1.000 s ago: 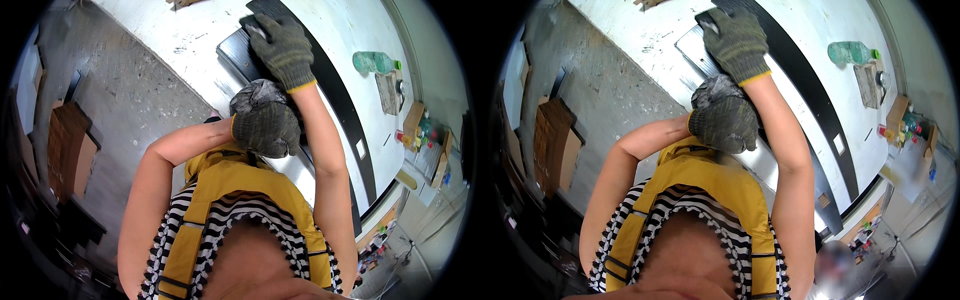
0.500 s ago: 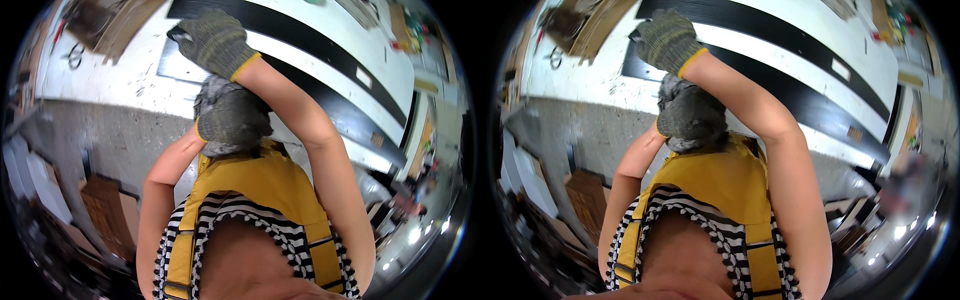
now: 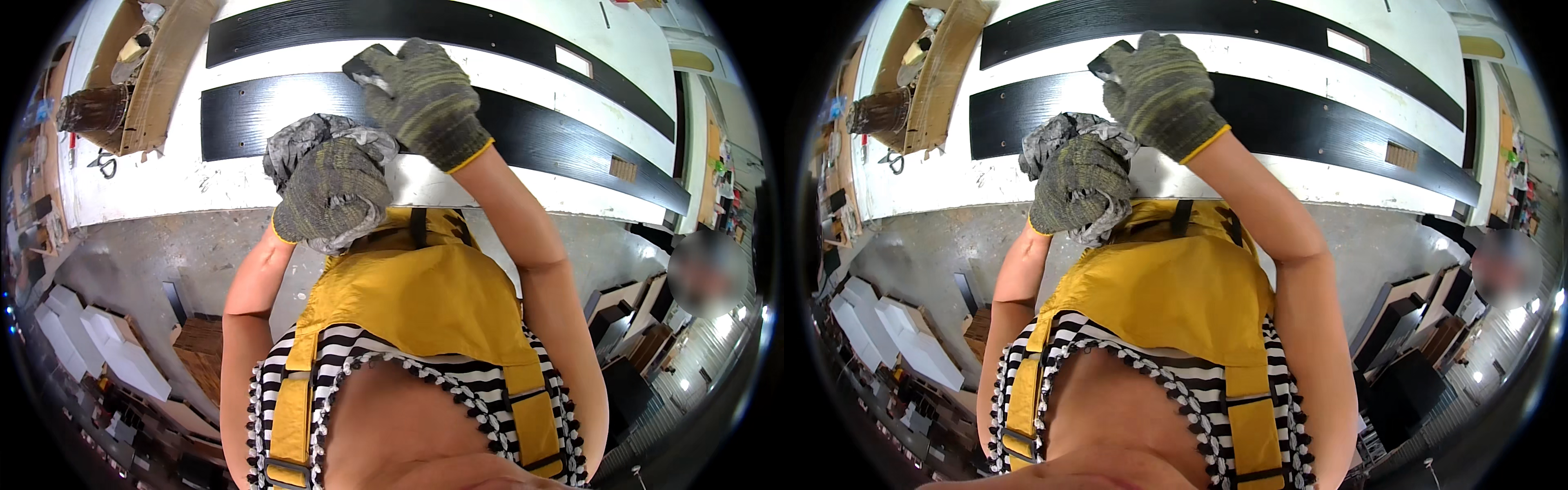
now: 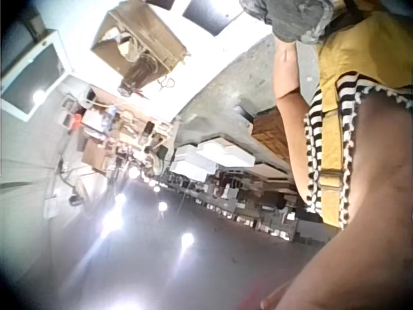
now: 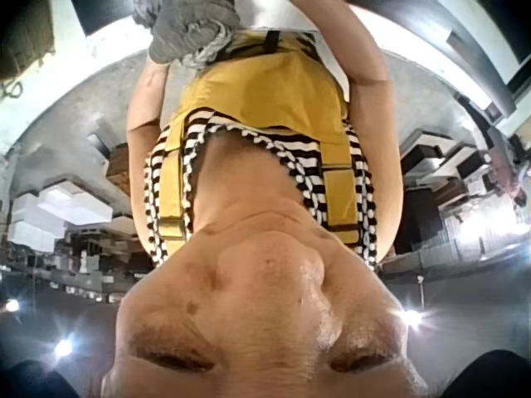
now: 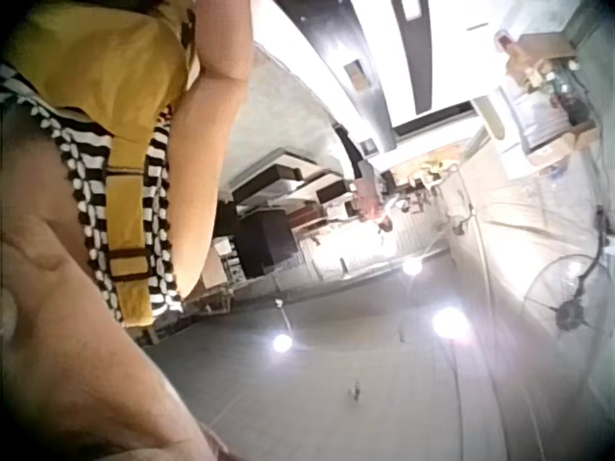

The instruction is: The person wipes a long, curved black metal piece with a cloth, then uses a small rectangular block to rub the surface. They continue to wipe the metal piece with the cloth, focusing on the edges and the main surface area.

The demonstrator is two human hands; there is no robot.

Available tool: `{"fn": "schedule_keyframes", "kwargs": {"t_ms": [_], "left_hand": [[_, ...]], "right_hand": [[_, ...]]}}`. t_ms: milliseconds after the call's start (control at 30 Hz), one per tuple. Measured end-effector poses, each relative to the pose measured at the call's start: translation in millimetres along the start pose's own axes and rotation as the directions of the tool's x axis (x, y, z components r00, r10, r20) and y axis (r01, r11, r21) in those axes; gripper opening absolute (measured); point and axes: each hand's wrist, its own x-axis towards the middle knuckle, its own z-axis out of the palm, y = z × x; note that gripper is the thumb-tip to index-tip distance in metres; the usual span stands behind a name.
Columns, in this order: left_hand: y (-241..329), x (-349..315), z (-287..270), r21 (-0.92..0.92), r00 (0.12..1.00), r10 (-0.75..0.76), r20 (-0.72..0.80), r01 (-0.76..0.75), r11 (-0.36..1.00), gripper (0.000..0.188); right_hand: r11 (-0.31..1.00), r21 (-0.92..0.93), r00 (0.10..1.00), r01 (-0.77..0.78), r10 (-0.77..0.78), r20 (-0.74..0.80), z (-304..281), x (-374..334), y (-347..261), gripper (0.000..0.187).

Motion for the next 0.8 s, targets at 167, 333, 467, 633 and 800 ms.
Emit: {"fn": "schedule_keyframes", "kwargs": {"t_ms": [167, 333, 467, 633, 800], "left_hand": [[20, 4, 26, 0.738, 0.973, 0.228, -0.033, -0.13, 0.662, 0.033], [28, 17, 51, 0.703, 0.959, 0.237, -0.154, -0.062, 0.708, 0.026], [52, 41, 71, 0.927, 0.945, 0.322, 0.05, -0.164, 0.337, 0.026], [49, 43, 68, 0.95, 0.944, 0.328, 0.032, -0.132, 0.284, 0.027], [39, 40, 81, 0.868, 0.927, 0.346, -0.144, -0.049, 0.493, 0.025]], "right_hand": [[0.985, -0.132, 0.985, -0.11, 0.126, 0.12, -68, -48, 61, 0.025], [0.996, -0.013, 0.986, -0.085, 0.086, 0.146, -60, -39, 58, 0.018], [0.979, 0.037, 0.963, 0.2, -0.204, 0.176, -14, 1, 23, 0.025], [0.995, -0.038, 0.983, -0.088, 0.093, 0.159, -28, -22, 44, 0.022], [0.952, -0.139, 0.954, -0.273, 0.287, 0.091, -117, -111, 138, 0.017]]}}
